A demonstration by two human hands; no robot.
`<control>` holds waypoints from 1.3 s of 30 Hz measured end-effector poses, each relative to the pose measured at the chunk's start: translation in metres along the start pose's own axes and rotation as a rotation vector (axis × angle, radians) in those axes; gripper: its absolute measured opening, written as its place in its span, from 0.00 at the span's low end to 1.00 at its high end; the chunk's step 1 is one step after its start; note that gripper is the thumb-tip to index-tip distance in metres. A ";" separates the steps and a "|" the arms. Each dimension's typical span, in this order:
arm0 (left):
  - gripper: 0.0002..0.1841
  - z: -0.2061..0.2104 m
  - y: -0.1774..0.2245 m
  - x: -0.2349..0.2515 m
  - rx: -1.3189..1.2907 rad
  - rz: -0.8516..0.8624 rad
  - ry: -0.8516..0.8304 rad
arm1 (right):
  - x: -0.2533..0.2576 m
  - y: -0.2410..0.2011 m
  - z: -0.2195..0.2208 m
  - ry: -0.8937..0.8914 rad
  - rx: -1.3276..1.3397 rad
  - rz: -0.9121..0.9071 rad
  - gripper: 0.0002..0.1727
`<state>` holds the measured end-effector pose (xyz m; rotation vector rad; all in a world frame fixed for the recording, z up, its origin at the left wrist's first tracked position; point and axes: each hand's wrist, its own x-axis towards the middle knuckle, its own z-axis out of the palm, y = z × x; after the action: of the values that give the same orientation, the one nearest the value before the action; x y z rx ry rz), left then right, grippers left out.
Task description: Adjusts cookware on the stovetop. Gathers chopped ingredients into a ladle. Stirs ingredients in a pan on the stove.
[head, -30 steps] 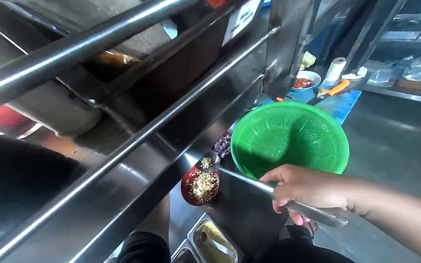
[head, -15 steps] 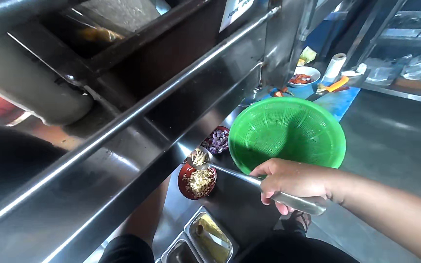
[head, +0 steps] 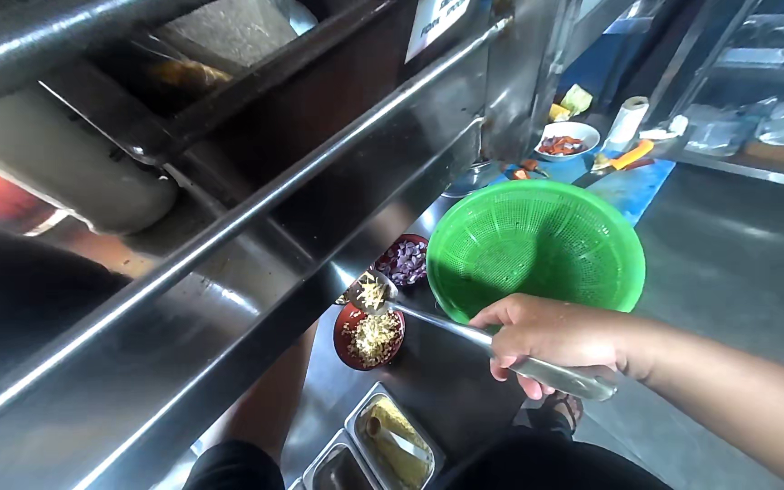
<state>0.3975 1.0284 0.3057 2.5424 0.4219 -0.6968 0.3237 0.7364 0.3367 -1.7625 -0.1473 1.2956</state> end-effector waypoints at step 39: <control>0.17 -0.008 -0.035 -0.016 0.065 0.081 0.072 | 0.001 0.015 0.002 -0.049 0.046 0.029 0.26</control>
<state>0.3732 1.0597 0.3083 2.6361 0.3233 -0.6001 0.3168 0.7292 0.3253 -1.7000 -0.1189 1.3535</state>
